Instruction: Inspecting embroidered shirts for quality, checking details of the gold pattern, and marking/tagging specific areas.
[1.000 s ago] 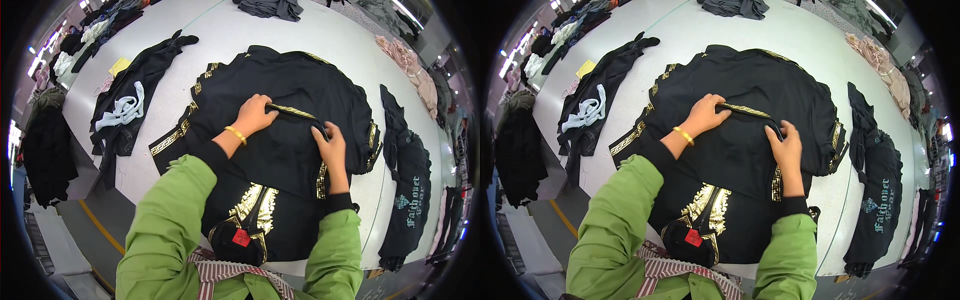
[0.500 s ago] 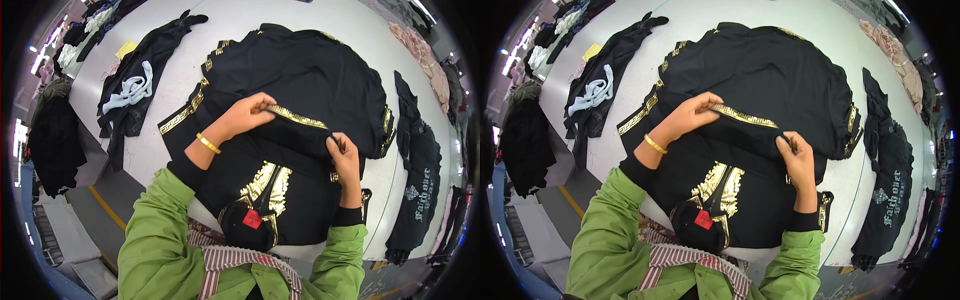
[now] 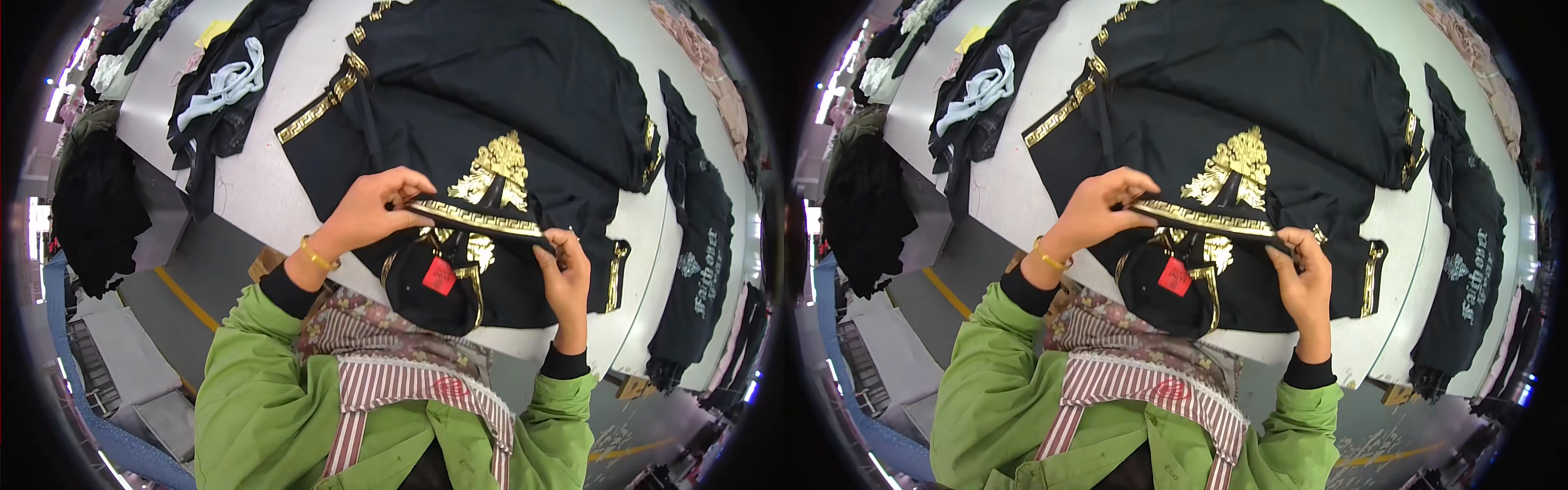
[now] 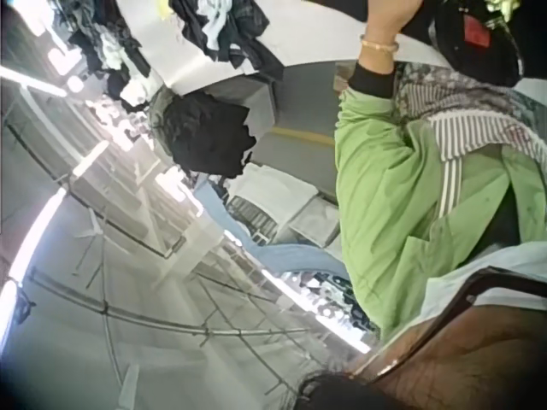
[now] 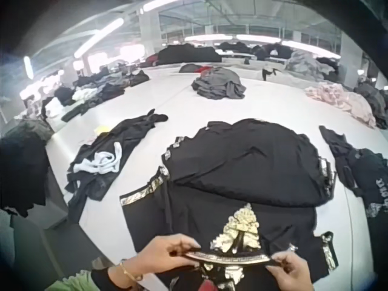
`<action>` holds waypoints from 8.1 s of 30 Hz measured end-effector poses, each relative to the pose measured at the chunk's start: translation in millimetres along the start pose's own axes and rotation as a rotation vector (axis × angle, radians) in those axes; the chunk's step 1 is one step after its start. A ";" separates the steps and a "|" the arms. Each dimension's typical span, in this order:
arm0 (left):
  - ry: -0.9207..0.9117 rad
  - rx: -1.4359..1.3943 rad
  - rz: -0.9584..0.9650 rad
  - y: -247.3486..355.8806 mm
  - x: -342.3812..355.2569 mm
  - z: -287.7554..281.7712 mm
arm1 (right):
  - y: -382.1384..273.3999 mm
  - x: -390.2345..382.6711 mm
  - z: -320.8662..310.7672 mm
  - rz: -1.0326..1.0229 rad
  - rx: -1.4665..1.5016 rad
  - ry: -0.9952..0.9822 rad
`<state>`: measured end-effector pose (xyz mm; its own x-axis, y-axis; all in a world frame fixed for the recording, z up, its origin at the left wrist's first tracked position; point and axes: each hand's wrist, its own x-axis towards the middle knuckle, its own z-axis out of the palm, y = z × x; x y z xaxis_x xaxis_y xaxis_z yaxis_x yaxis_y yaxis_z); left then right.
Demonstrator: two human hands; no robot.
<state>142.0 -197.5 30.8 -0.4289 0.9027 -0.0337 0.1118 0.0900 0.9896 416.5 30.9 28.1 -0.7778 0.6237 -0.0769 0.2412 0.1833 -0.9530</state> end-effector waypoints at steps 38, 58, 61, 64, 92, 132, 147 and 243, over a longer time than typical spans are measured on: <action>-0.011 -0.081 -0.321 -26.5 -58.1 51.8 | 12.2 -70.0 62.2 0.357 0.166 0.167; 0.281 0.071 -0.272 -23.7 -47.3 64.9 | 24.4 -49.2 58.6 0.374 0.488 -0.049; 0.278 0.701 0.382 -9.5 -30.1 82.8 | 21.5 -50.9 56.9 0.378 0.513 -0.057; 0.258 0.884 0.598 -9.2 -13.4 85.0 | 21.6 -49.3 50.5 0.383 0.543 -0.064; 0.443 0.575 0.172 3.9 61.3 57.3 | 33.0 67.4 19.0 0.368 0.841 -0.005; 0.439 0.587 0.439 -19.5 -104.7 71.2 | 39.6 -71.1 36.5 0.547 0.750 -0.029; 0.412 0.619 0.346 -30.1 -135.3 74.2 | 9.6 -70.4 51.2 0.364 0.231 0.250; 0.191 -1.377 -0.502 -51.1 -59.7 47.0 | 20.0 -48.6 60.0 0.521 1.205 0.083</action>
<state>204.0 -236.2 -24.4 -0.2854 0.8211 -0.4943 -0.9534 -0.1903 0.2343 424.4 -41.3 -4.7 -0.7037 0.4673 -0.5352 -0.1992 -0.8528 -0.4827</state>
